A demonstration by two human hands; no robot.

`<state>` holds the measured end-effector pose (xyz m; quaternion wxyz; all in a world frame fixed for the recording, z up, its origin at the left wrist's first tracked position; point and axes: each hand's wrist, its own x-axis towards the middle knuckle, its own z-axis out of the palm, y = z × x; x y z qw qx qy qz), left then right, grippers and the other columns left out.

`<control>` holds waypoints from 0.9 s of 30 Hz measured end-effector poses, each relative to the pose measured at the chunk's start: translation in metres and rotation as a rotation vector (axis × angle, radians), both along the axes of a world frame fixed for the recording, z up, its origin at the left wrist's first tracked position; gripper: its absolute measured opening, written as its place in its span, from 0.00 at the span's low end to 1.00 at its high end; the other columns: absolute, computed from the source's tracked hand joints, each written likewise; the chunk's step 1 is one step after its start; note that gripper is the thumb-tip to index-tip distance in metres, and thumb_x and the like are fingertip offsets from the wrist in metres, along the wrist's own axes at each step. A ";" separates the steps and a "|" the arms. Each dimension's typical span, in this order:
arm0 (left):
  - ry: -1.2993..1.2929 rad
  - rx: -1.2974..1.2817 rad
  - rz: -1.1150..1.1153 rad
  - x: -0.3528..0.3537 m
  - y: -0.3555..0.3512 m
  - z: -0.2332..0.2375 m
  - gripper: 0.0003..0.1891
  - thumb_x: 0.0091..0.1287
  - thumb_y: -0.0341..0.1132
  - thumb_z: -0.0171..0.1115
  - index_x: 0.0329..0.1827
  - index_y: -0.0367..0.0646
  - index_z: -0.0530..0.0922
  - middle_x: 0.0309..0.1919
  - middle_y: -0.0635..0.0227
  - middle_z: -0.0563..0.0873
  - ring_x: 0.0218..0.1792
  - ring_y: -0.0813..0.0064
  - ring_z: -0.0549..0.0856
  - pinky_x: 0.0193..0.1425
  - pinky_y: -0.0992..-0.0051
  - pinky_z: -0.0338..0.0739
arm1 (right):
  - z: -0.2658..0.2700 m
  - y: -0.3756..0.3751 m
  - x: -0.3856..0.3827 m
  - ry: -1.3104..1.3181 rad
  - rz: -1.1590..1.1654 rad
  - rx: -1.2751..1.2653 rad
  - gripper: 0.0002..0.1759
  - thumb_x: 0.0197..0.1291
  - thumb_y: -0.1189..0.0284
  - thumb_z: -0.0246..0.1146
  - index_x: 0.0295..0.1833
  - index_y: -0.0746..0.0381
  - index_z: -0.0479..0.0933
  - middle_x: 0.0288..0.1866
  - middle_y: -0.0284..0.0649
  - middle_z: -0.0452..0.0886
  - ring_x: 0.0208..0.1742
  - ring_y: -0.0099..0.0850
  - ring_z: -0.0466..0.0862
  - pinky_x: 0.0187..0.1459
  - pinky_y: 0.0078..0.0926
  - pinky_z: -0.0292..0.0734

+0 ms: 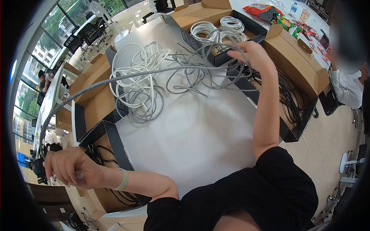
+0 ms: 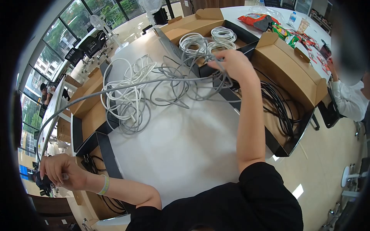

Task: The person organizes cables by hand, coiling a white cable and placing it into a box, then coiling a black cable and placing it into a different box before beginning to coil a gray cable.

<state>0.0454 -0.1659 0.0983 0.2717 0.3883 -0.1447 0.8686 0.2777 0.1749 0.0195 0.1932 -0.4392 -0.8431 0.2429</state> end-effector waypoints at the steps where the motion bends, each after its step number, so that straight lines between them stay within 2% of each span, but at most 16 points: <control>1: -0.051 0.017 0.029 -0.003 -0.001 -0.001 0.11 0.66 0.31 0.44 0.25 0.41 0.70 0.08 0.72 0.69 0.08 0.84 0.68 0.12 0.86 0.63 | 0.001 0.004 0.004 0.089 -0.038 -0.029 0.18 0.51 0.56 0.61 0.33 0.62 0.76 0.23 0.41 0.77 0.28 0.33 0.78 0.32 0.28 0.72; 2: -0.102 0.034 0.058 -0.006 -0.002 -0.002 0.10 0.66 0.30 0.44 0.26 0.41 0.70 0.07 0.73 0.69 0.07 0.84 0.67 0.12 0.87 0.63 | 0.005 0.004 0.005 0.179 -0.077 -0.058 0.21 0.54 0.54 0.59 0.34 0.63 0.75 0.20 0.40 0.76 0.24 0.30 0.76 0.29 0.27 0.71; 3: -0.101 0.036 0.058 -0.011 -0.005 -0.002 0.10 0.66 0.30 0.44 0.26 0.41 0.70 0.07 0.73 0.69 0.07 0.84 0.67 0.12 0.87 0.63 | 0.014 -0.005 0.010 0.257 -0.085 -0.117 0.23 0.58 0.52 0.54 0.36 0.65 0.71 0.20 0.36 0.74 0.21 0.22 0.72 0.25 0.23 0.68; 4: -0.118 0.066 0.055 -0.015 -0.009 -0.004 0.09 0.66 0.30 0.45 0.26 0.41 0.69 0.07 0.74 0.69 0.08 0.85 0.67 0.12 0.87 0.62 | 0.015 -0.003 0.012 0.257 -0.086 -0.115 0.23 0.58 0.52 0.54 0.36 0.65 0.71 0.20 0.36 0.74 0.21 0.22 0.72 0.25 0.23 0.68; 6: -0.131 0.098 0.047 -0.025 -0.021 -0.007 0.09 0.65 0.30 0.45 0.27 0.41 0.69 0.07 0.74 0.69 0.08 0.85 0.67 0.12 0.87 0.62 | 0.014 0.004 0.023 0.467 -0.112 -0.150 0.36 0.58 0.49 0.53 0.63 0.66 0.61 0.22 0.32 0.75 0.18 0.16 0.68 0.21 0.12 0.64; 7: -0.146 0.115 0.069 -0.031 -0.029 -0.009 0.09 0.65 0.31 0.46 0.26 0.41 0.69 0.06 0.75 0.69 0.07 0.86 0.67 0.12 0.88 0.62 | 0.009 0.011 0.029 0.599 -0.127 -0.157 0.30 0.58 0.47 0.52 0.47 0.66 0.72 0.25 0.34 0.76 0.21 0.17 0.71 0.26 0.17 0.68; 10: -0.156 0.146 0.103 -0.039 -0.040 -0.013 0.10 0.65 0.31 0.46 0.26 0.41 0.70 0.06 0.75 0.69 0.07 0.86 0.66 0.11 0.88 0.62 | 0.011 0.012 0.035 0.741 -0.153 -0.181 0.32 0.58 0.45 0.51 0.52 0.64 0.72 0.29 0.34 0.76 0.24 0.17 0.72 0.30 0.15 0.68; 11: -0.151 0.159 0.122 -0.041 -0.042 -0.013 0.10 0.66 0.31 0.46 0.25 0.41 0.70 0.06 0.75 0.69 0.06 0.87 0.66 0.11 0.88 0.62 | 0.013 0.011 0.036 0.776 -0.130 -0.212 0.33 0.56 0.44 0.52 0.51 0.63 0.74 0.30 0.34 0.76 0.26 0.17 0.73 0.33 0.14 0.68; 15: -0.177 0.175 0.185 -0.046 -0.057 -0.016 0.12 0.66 0.32 0.45 0.24 0.41 0.70 0.06 0.75 0.69 0.06 0.87 0.66 0.10 0.88 0.61 | 0.011 0.012 0.033 0.827 -0.132 -0.202 0.34 0.56 0.44 0.53 0.52 0.63 0.73 0.31 0.34 0.76 0.26 0.17 0.73 0.33 0.14 0.68; 17: -0.243 0.232 0.280 -0.048 -0.064 -0.017 0.13 0.66 0.32 0.46 0.23 0.41 0.71 0.06 0.75 0.69 0.06 0.87 0.66 0.10 0.89 0.61 | 0.010 0.014 0.033 0.929 -0.147 -0.203 0.33 0.56 0.45 0.54 0.54 0.63 0.70 0.34 0.35 0.77 0.27 0.19 0.75 0.34 0.16 0.69; 21: -0.196 0.244 0.324 -0.047 -0.066 -0.018 0.13 0.65 0.33 0.46 0.22 0.41 0.71 0.06 0.75 0.69 0.05 0.87 0.66 0.11 0.89 0.61 | 0.017 0.004 0.027 0.922 -0.134 -0.197 0.33 0.57 0.49 0.56 0.57 0.66 0.66 0.37 0.37 0.77 0.29 0.21 0.76 0.34 0.17 0.70; 23: -0.147 0.158 0.226 -0.048 -0.061 -0.017 0.12 0.65 0.32 0.47 0.22 0.42 0.71 0.06 0.75 0.68 0.06 0.88 0.65 0.11 0.89 0.61 | 0.020 -0.005 0.013 1.102 0.022 -0.297 0.32 0.57 0.51 0.56 0.55 0.68 0.66 0.40 0.39 0.77 0.32 0.23 0.77 0.37 0.20 0.70; 26: -0.021 0.015 0.224 -0.041 -0.040 -0.012 0.12 0.65 0.31 0.48 0.21 0.44 0.70 0.06 0.76 0.68 0.07 0.88 0.65 0.10 0.89 0.60 | 0.029 -0.027 -0.005 1.143 0.140 -0.337 0.30 0.58 0.52 0.55 0.52 0.70 0.67 0.42 0.41 0.76 0.33 0.24 0.77 0.39 0.23 0.70; 27: 0.044 -0.020 0.277 -0.036 -0.030 -0.010 0.12 0.65 0.31 0.48 0.21 0.46 0.70 0.07 0.76 0.68 0.07 0.88 0.64 0.09 0.89 0.57 | 0.035 -0.035 -0.007 1.135 0.231 -0.361 0.28 0.59 0.53 0.55 0.50 0.70 0.66 0.45 0.44 0.73 0.36 0.27 0.79 0.40 0.24 0.70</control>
